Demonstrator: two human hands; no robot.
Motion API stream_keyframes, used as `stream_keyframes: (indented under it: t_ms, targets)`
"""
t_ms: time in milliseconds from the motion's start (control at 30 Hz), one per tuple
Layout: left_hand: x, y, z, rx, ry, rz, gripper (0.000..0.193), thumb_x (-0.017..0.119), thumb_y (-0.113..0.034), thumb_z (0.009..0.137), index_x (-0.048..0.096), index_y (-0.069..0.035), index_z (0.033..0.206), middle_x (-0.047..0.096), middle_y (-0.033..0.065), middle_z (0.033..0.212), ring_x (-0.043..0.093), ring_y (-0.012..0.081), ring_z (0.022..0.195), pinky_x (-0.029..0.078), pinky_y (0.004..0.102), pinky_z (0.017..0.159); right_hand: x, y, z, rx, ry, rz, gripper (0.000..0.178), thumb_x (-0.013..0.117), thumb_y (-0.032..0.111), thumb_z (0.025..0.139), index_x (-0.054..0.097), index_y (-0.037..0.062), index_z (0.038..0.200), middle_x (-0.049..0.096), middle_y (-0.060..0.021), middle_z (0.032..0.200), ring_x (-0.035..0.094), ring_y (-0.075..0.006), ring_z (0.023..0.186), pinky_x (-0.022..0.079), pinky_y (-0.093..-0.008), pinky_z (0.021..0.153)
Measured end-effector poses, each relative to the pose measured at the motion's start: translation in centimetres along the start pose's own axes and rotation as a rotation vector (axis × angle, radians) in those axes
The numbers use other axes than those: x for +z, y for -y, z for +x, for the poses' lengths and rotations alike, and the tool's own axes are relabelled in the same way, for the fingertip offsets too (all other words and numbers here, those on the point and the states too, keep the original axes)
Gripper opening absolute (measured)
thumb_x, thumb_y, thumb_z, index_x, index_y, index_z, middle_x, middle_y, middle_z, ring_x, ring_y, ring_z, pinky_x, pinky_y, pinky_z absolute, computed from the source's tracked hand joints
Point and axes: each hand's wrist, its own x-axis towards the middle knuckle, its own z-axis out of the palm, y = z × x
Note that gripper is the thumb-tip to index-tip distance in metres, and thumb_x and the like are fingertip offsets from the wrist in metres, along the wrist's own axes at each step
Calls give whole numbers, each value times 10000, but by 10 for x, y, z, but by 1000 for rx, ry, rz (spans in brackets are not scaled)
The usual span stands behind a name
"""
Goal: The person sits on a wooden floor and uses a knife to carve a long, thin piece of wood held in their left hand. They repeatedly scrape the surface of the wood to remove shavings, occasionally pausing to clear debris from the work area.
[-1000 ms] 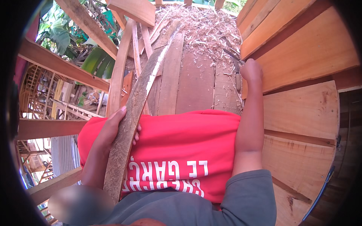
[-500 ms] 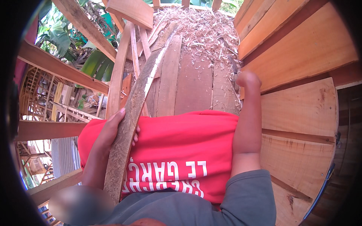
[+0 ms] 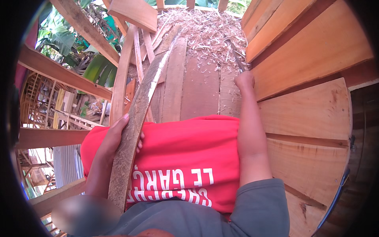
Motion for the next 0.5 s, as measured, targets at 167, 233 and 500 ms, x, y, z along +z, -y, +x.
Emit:
stream_keyframes:
  t_ms: [167, 233, 500]
  targets:
    - [0, 0, -4, -11, -16, -2, 412, 330, -397, 1091, 505, -40, 1200, 660, 151, 795, 671, 236, 603, 572, 344, 510, 20, 2, 7, 131, -41, 16, 286, 538, 148, 982, 722, 20, 1160, 685, -195, 1243, 657, -355, 1176, 537, -442, 989]
    - [0, 0, -5, -15, -20, -6, 412, 330, -397, 1091, 504, -40, 1198, 660, 152, 795, 672, 237, 603, 573, 345, 510, 21, 3, 6, 149, -29, 19, 284, 517, 132, 996, 721, 21, 1159, 688, -187, 1239, 659, -348, 1174, 532, -444, 993]
    - [-1, 0, -6, 4, 14, -7, 409, 315, -377, 1096, 501, -24, 1184, 657, 142, 797, 670, 215, 607, 577, 326, 522, 42, 10, 4, -7, -146, 59, 217, 576, 35, 922, 713, -55, 1065, 691, -266, 1150, 678, -391, 1096, 563, -448, 920]
